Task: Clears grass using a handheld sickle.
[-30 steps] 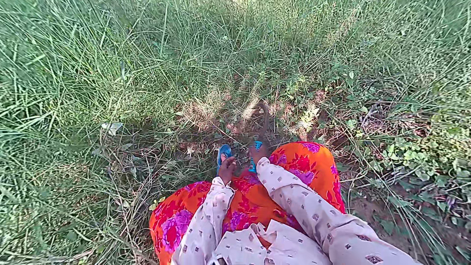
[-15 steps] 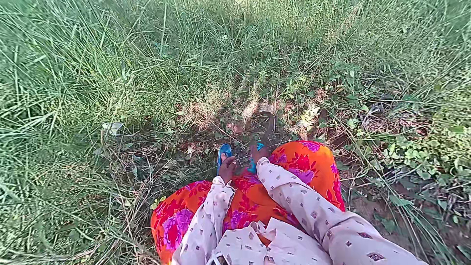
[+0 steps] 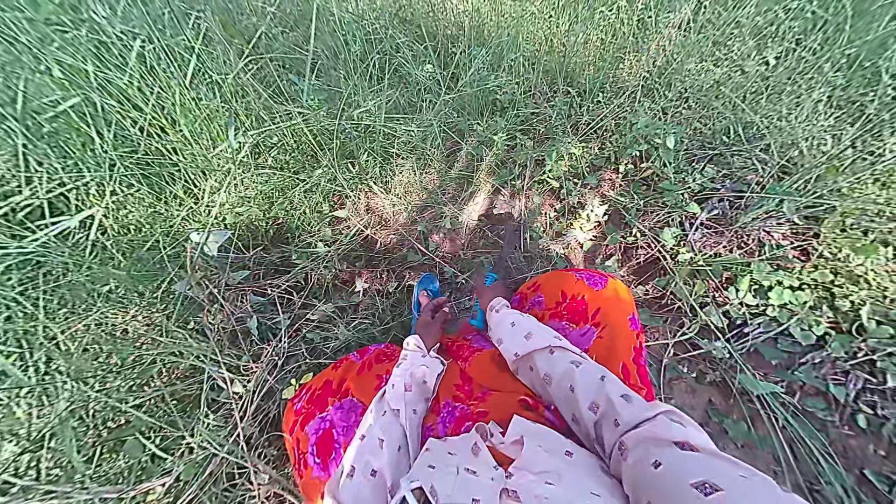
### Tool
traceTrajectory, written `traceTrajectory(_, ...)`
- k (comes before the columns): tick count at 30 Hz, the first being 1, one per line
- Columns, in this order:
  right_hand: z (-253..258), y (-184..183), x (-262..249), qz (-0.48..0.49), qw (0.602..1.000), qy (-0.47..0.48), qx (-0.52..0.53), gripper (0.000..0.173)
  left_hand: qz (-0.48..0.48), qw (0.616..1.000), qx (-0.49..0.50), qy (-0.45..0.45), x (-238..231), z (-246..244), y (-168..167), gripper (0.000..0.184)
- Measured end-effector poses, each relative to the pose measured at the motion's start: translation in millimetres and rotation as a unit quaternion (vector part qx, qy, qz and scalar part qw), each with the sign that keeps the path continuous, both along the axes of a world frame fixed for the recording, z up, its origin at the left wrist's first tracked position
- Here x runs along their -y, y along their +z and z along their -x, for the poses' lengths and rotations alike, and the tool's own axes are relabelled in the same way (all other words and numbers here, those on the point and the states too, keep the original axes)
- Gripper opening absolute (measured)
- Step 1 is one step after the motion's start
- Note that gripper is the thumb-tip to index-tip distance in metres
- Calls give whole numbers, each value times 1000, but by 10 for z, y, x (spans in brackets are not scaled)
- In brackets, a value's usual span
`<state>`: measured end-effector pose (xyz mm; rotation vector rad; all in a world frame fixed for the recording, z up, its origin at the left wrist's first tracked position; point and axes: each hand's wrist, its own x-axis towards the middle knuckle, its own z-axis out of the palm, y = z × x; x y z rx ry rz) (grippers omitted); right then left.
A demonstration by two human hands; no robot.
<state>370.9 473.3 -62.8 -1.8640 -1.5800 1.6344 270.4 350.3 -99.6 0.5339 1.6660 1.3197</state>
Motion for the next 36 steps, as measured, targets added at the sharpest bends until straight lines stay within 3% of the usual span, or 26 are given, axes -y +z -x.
traceTrajectory(2,3,-47,-4,77,996,54,-10,47,-2,1000,-4,5,1,5,8,37)
traceTrajectory(5,17,13,140,141,972,-53,-180,20,-15,1000,-12,1,27,28,-16,37)
traceTrajectory(7,-13,110,230,124,958,-71,-249,17,-23,1000,-9,-1,23,32,-50,37)
traceTrajectory(12,-14,-28,94,-42,993,-22,-109,42,-14,1000,-4,-5,24,20,-51,37)
traceTrajectory(15,-44,49,30,16,998,53,4,48,-29,999,-8,10,17,-10,-19,36)
traceTrajectory(17,-10,-84,74,80,991,102,-13,43,-26,1000,-4,8,23,-22,5,36)
traceTrajectory(21,65,-149,173,18,994,9,-108,40,-29,1000,-2,9,17,11,-58,37)
traceTrajectory(25,-13,-43,67,-67,997,24,-34,50,-17,1000,2,7,33,-4,-22,37)
traceTrajectory(29,-41,-74,62,40,993,102,37,52,-13,1000,-10,-7,7,-9,2,37)
traceTrajectory(33,-16,-4,160,17,995,12,-101,39,-23,1000,-1,2,38,11,-3,37)
traceTrajectory(36,-39,-11,139,-70,988,-17,-140,46,-21,1000,3,6,38,1,-20,36)
